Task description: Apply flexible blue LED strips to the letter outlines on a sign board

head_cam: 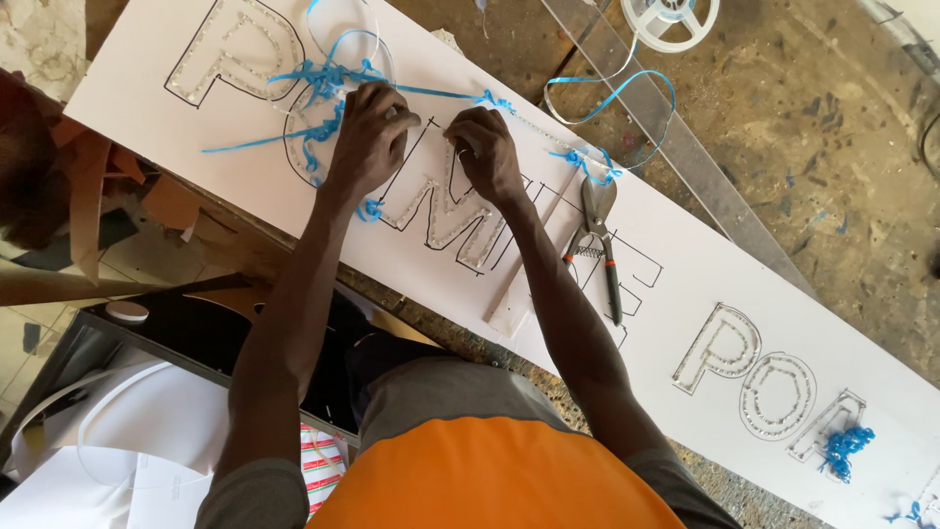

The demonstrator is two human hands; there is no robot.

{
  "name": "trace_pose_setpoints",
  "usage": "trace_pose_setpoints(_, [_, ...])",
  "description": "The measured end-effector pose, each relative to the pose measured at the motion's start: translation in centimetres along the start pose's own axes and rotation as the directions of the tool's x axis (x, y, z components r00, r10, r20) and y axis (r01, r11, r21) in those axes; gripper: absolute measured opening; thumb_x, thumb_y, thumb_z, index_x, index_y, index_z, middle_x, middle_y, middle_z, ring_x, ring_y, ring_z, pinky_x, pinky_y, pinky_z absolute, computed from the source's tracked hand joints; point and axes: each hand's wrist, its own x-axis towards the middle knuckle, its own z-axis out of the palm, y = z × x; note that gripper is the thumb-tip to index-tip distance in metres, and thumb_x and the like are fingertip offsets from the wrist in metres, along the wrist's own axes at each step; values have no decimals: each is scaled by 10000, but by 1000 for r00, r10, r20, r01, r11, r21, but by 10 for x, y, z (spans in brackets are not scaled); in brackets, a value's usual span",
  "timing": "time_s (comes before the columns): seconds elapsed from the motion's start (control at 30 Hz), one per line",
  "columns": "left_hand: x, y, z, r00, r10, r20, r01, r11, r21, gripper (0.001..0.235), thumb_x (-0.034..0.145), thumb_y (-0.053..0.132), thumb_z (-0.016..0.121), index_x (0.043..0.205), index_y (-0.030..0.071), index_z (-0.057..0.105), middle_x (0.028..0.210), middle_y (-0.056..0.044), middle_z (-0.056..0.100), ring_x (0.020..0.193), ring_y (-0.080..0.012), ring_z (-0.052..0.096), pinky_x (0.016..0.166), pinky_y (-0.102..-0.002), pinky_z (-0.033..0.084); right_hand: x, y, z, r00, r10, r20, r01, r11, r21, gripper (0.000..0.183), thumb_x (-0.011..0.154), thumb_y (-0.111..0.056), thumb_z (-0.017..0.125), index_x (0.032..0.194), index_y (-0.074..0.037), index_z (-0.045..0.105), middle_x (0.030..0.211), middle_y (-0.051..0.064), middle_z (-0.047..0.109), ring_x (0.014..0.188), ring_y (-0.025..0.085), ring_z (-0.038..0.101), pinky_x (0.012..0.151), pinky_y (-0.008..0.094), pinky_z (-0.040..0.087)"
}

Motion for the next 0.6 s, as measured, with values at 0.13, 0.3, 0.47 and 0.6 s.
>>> trace_pose_setpoints(0.13, [0, 1, 0, 1000, -18, 7, 18, 1000, -4, 294, 892, -170, 684, 1053, 59, 775, 1116, -97, 603, 1189, -342, 529, 903, -482, 456, -2, 2, 1, 1000, 1, 2, -1, 1000, 23, 371, 887, 184, 645, 1170, -33, 748, 1150, 124, 761, 1004, 340, 669, 884, 431, 487])
trace_pose_setpoints(0.3, [-2, -1, 3, 1000, -16, 1, 16, 1000, -5, 306, 879, -179, 687, 1051, 60, 768, 1100, -94, 600, 1170, -340, 528, 880, -477, 438, -5, 2, 1, 1000, 2, 15, -2, 1000, 0, 343, 930, 146, 662, 1157, -66, 809, 1141, 117, 711, 997, 322, 611, 887, 433, 491])
trace_pose_setpoints(0.47, [-4, -2, 5, 1000, -29, -5, 29, 1000, 8, 270, 920, -156, 693, 1064, 54, 783, 1096, -99, 604, 1177, -347, 533, 902, -489, 451, -7, 3, 4, 999, 30, 39, -30, 1000, -2, 352, 901, 160, 653, 1118, -75, 799, 1165, 102, 682, 1018, 326, 579, 882, 442, 496])
trace_pose_setpoints(0.6, [-4, 0, 3, 1000, -20, -2, 20, 1000, 21, 238, 959, -131, 727, 1073, 64, 802, 1098, -87, 634, 1185, -334, 548, 907, -478, 443, -3, -9, 0, 998, 32, 60, -29, 999, -41, 289, 897, 115, 600, 1081, -50, 750, 1116, 114, 651, 969, 325, 541, 868, 433, 447])
